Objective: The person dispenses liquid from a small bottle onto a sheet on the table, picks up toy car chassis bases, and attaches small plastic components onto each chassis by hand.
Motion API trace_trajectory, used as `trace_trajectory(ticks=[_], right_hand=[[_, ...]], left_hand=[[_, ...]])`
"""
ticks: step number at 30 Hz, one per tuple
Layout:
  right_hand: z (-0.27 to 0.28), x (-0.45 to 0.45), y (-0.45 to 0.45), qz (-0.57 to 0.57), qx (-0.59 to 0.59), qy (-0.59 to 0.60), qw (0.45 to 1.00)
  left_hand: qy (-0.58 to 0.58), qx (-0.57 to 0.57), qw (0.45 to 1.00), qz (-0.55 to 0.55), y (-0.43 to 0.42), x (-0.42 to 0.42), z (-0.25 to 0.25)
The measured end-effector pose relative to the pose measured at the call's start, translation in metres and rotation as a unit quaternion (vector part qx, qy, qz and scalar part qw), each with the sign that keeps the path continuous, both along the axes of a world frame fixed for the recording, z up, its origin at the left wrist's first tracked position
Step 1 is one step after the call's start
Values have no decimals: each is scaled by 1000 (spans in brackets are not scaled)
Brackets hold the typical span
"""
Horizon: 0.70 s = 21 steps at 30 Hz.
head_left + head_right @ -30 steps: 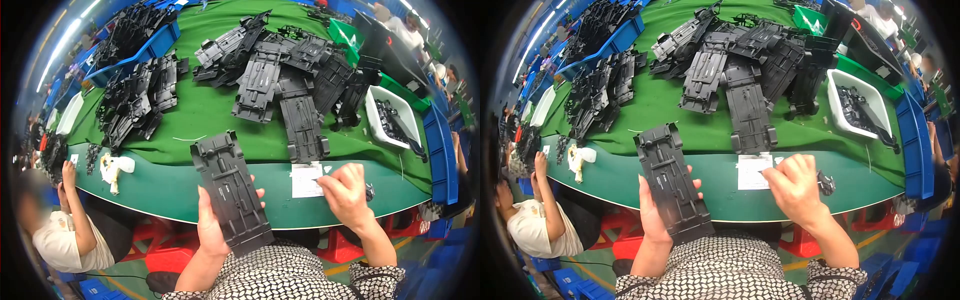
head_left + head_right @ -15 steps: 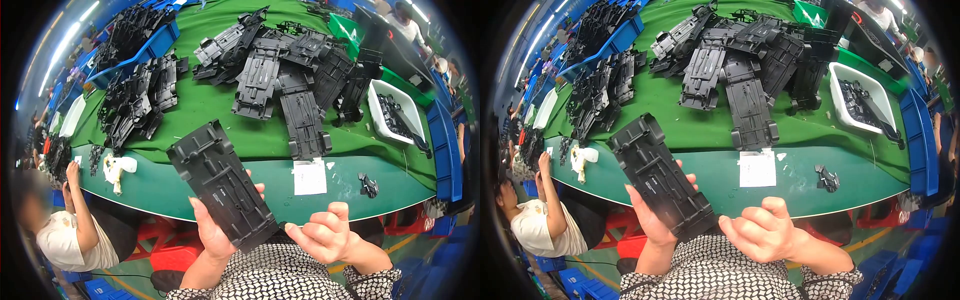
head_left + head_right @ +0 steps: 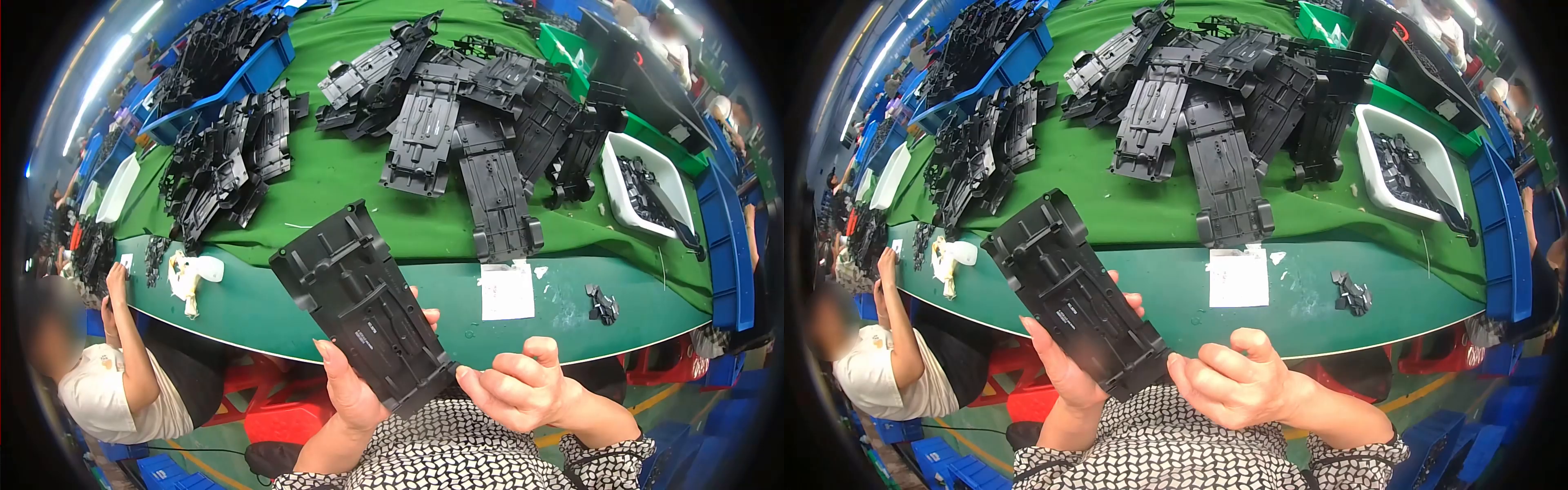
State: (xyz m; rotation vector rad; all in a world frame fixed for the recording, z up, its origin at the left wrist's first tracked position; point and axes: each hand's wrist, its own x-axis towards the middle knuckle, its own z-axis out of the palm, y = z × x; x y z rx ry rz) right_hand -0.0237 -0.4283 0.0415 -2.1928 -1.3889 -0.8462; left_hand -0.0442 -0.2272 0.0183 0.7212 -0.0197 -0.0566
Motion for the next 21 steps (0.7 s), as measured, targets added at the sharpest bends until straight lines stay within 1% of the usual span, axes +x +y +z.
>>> trace_trajectory(ticks=[13, 16, 19, 20, 21], right_hand=[[0, 2, 3, 22, -12, -16, 1000], [-1, 2, 4, 22, -6, -4, 1000], [2, 1, 2, 5, 2, 36, 999], [5, 0, 1, -13, 30, 90, 995], [9, -2, -2, -30, 59, 142, 988]], left_hand=[[1, 22, 1000, -4, -3, -2, 6], [-2, 31, 1000, -1, -3, -3, 5], [-9, 29, 999, 13, -3, -5, 0], [-11, 28, 999, 22, -1, -6, -2], [-41, -5, 999, 31, 0, -6, -7]])
